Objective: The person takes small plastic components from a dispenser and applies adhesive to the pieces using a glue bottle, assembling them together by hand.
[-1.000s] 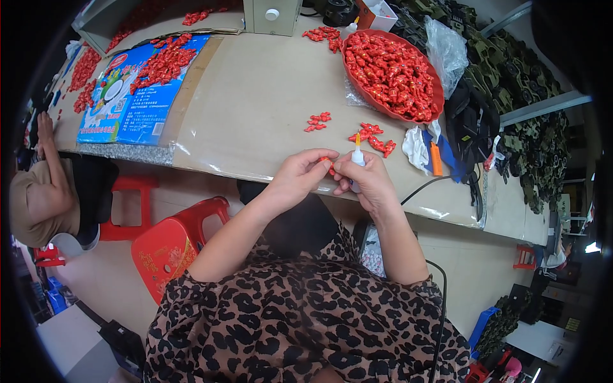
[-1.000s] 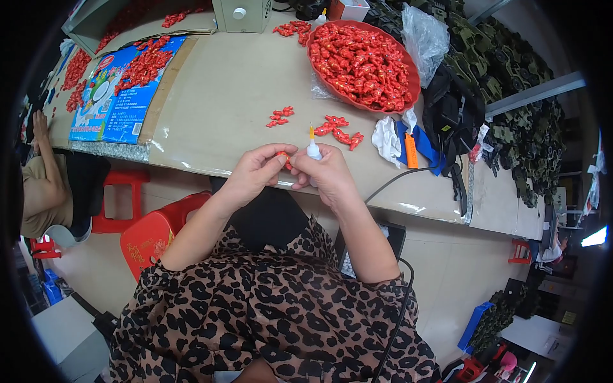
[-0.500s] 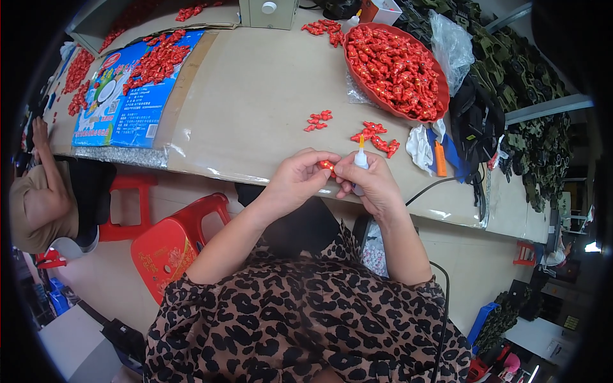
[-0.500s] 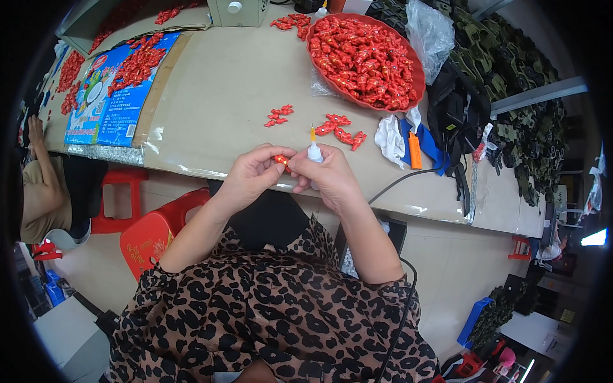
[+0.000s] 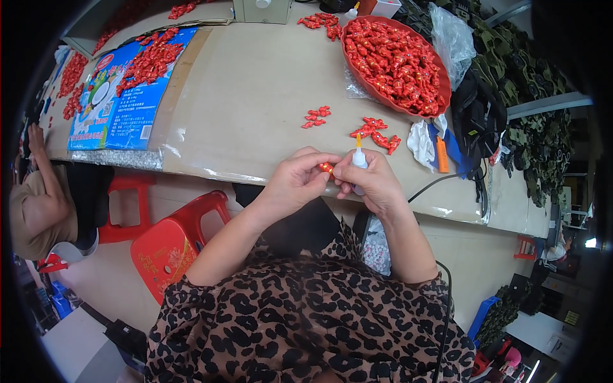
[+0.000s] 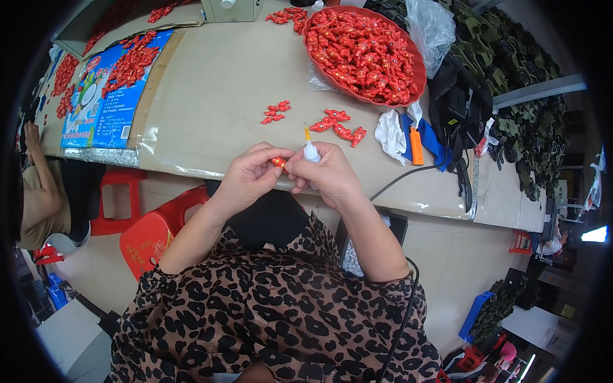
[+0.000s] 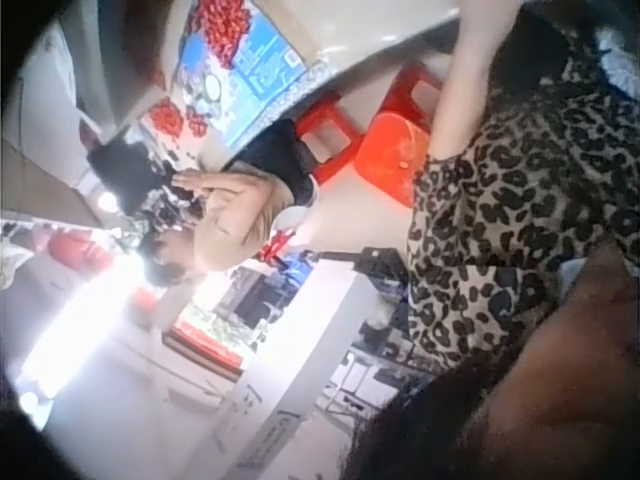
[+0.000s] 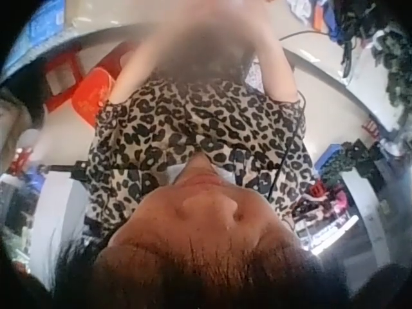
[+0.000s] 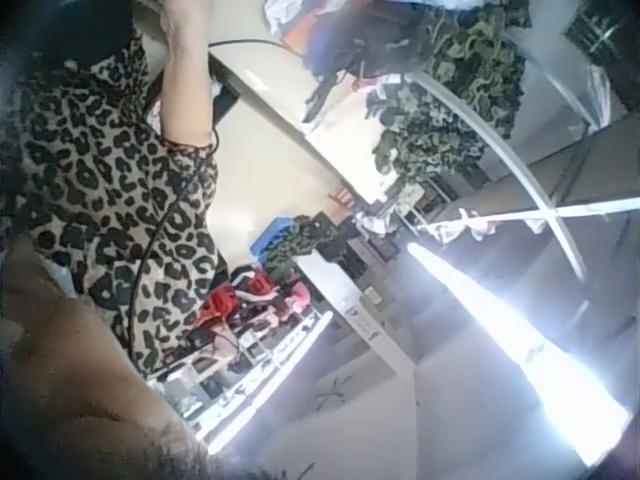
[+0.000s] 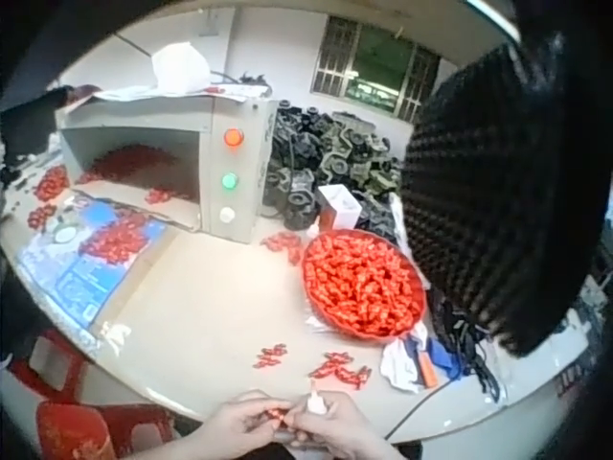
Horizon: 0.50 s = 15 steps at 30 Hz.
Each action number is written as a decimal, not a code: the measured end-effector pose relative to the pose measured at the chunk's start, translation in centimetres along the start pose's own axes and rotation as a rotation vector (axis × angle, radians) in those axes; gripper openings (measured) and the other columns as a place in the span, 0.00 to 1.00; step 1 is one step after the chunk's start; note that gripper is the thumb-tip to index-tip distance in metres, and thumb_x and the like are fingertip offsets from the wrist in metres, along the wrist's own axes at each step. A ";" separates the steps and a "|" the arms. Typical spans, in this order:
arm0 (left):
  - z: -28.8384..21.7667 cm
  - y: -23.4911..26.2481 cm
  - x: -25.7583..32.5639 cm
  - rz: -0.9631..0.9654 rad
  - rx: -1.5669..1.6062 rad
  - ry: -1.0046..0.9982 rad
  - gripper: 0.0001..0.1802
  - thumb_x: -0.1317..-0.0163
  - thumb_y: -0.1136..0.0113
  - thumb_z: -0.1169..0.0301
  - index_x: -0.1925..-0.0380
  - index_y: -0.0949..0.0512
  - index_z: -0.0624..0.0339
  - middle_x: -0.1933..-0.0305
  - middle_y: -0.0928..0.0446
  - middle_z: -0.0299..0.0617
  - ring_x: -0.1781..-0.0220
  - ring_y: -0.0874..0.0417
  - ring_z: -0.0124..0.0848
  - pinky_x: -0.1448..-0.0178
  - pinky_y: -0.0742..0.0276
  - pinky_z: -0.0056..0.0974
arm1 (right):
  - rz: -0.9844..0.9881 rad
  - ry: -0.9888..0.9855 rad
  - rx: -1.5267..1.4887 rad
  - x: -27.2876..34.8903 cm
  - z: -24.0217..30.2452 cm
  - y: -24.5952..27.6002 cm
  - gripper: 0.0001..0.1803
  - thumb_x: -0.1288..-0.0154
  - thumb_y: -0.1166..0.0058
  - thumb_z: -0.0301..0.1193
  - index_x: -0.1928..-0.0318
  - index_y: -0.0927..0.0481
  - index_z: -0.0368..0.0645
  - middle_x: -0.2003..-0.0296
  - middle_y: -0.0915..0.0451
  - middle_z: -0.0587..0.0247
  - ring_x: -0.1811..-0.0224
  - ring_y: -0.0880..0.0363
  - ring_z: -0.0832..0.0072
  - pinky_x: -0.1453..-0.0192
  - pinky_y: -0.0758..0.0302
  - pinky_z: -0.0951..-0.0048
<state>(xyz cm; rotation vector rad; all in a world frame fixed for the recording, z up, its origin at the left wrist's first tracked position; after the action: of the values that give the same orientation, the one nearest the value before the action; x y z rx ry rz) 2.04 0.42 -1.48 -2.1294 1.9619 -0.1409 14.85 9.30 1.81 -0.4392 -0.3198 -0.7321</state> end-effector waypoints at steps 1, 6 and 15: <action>0.1 0.0 0.0 -0.005 -0.014 0.008 0.16 0.48 0.56 0.86 0.57 0.30 0.68 0.64 0.35 0.36 0.62 0.31 0.21 0.59 0.35 0.22 | 0.000 -0.003 0.004 0.0 0.0 0.0 0.03 0.52 0.47 0.22 0.77 0.28 0.35 0.82 0.27 0.61 0.84 0.29 0.80 0.80 0.26 0.78; 0.0 0.1 0.1 -0.004 -0.092 -0.007 0.16 0.48 0.56 0.86 0.57 0.30 0.68 0.63 0.35 0.37 0.62 0.31 0.21 0.60 0.34 0.22 | -0.013 -0.011 0.012 0.0 -0.2 -0.1 0.04 0.53 0.47 0.21 0.77 0.28 0.36 0.81 0.27 0.61 0.83 0.29 0.81 0.80 0.26 0.78; -0.1 0.0 0.2 -0.006 -0.116 -0.018 0.16 0.48 0.56 0.86 0.57 0.30 0.68 0.63 0.35 0.37 0.63 0.31 0.20 0.61 0.34 0.22 | -0.015 -0.017 0.020 0.0 -0.1 -0.2 0.04 0.53 0.47 0.21 0.77 0.28 0.36 0.81 0.27 0.62 0.83 0.29 0.81 0.80 0.26 0.79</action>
<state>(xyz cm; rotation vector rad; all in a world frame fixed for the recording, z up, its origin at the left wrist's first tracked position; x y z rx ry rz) 2.05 0.21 -1.35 -2.1998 1.9992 -0.0083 14.73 9.10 1.79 -0.4243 -0.3464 -0.7398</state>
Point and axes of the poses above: each hand's wrist, its own x-axis away from the middle knuckle, its own y-axis out of the back of the hand, z = x × y, the point moved 1 cm from there along -x, towards the middle knuckle
